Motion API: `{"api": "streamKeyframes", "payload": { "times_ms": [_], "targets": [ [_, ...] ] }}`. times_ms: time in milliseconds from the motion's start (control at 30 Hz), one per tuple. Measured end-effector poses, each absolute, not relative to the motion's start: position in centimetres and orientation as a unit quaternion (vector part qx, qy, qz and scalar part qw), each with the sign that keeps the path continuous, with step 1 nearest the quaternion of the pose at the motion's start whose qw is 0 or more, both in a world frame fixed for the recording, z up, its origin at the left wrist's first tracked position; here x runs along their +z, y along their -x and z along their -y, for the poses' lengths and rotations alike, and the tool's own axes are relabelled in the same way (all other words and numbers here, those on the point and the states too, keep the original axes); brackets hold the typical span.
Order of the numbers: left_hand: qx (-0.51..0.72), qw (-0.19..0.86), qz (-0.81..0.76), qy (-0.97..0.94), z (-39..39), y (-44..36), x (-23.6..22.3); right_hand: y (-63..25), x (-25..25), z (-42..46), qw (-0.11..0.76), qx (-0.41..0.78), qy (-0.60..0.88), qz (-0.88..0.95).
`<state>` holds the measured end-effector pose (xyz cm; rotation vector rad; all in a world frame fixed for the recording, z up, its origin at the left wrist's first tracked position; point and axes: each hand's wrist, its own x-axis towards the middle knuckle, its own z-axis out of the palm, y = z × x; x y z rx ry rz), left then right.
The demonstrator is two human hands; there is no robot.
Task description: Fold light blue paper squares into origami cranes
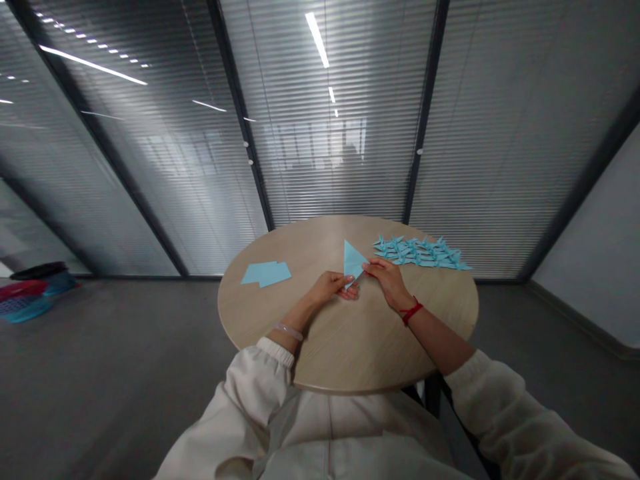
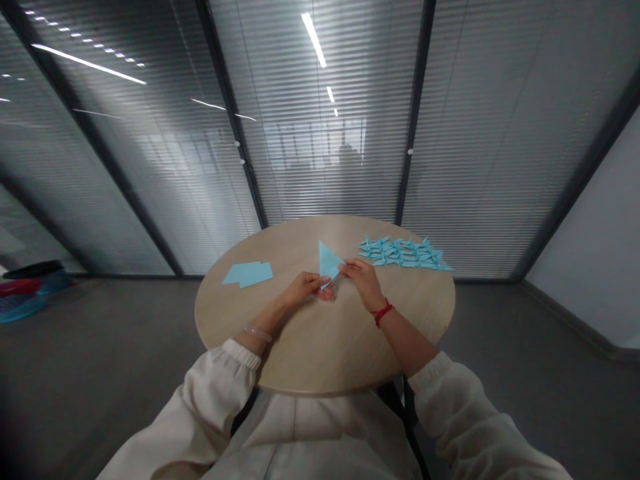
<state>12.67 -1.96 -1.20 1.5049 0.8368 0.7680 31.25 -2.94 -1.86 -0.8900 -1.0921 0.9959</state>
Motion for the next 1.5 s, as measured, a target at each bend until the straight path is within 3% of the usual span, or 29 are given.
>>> {"api": "streamKeyframes", "payload": {
  "times_ms": [667,900,1233,1500],
  "targets": [
    [0.315,0.596,-0.345,-0.653,2.0,-12.7,-1.1,-31.3,-1.5,3.1,0.684,0.444,0.369,0.445],
    [0.303,0.555,-0.381,-0.675,1.9,-12.5,-1.1,-31.5,-1.5,2.9,0.695,0.445,0.368,0.428],
    [0.430,0.394,-0.399,-0.707,2.6,-12.1,0.6,-31.3,-1.8,3.3,0.587,0.480,0.386,0.525],
    [0.451,0.419,-0.399,-0.680,1.8,-11.9,0.1,-31.4,-1.8,3.4,0.563,0.484,0.379,0.553]
  ]
}}
